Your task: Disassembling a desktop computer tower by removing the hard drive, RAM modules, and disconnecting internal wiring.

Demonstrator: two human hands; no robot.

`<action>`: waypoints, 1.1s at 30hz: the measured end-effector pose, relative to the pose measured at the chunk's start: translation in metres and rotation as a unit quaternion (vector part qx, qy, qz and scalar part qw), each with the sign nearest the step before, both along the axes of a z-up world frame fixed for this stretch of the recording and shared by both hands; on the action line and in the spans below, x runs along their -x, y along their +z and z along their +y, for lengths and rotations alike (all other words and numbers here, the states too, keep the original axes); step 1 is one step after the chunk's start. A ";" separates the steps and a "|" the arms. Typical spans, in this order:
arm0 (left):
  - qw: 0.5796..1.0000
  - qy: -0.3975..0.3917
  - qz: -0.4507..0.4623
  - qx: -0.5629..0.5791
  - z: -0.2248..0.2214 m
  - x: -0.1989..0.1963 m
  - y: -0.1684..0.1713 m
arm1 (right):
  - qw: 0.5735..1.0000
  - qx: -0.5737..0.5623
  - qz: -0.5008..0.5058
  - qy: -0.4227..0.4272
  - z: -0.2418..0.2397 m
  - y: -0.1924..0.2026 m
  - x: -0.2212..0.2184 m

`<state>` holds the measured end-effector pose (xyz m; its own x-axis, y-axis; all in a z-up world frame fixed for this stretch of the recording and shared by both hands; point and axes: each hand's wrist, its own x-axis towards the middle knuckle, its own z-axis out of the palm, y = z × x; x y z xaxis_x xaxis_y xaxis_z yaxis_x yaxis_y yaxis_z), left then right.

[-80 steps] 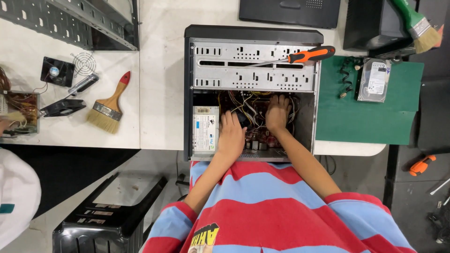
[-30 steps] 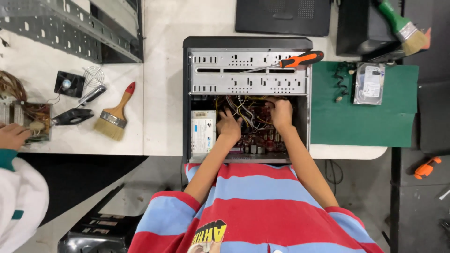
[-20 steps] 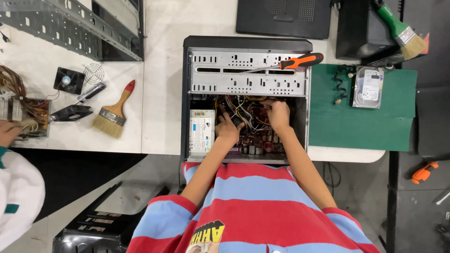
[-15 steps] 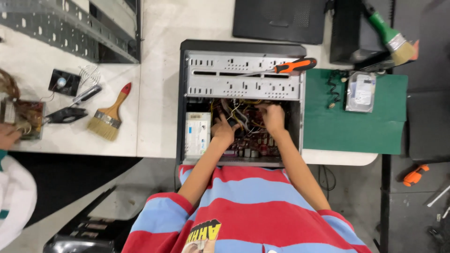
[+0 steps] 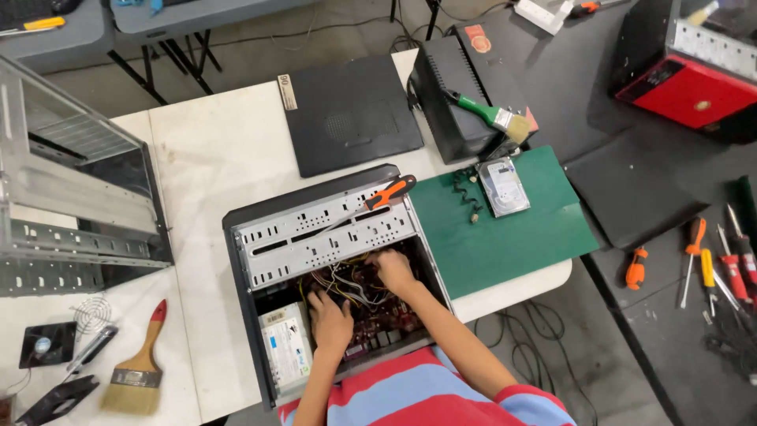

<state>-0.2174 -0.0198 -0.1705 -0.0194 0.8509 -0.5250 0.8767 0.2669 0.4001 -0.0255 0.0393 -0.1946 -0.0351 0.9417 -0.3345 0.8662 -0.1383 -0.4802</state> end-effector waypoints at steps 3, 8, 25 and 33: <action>0.994 0.000 -0.078 -0.077 0.006 -0.003 0.070 | 1.000 0.008 -0.008 0.015 0.002 0.012 0.001; 0.973 0.088 -0.214 -0.010 0.003 -0.010 0.109 | 1.000 0.013 0.024 0.000 -0.003 -0.010 -0.007; 0.937 0.210 -0.276 -0.043 0.011 -0.007 0.063 | 0.996 -0.042 0.072 -0.024 -0.002 -0.093 -0.015; 0.936 0.203 -0.284 -0.036 0.000 -0.005 0.091 | 0.998 -0.063 0.016 -0.007 0.002 -0.080 -0.023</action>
<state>-0.2129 -0.0193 -0.0793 -0.0828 0.8675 -0.4905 0.3488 0.4863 0.8012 -0.0026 0.0415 -0.2742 -0.0301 0.9769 -0.2115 0.8488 -0.0868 -0.5215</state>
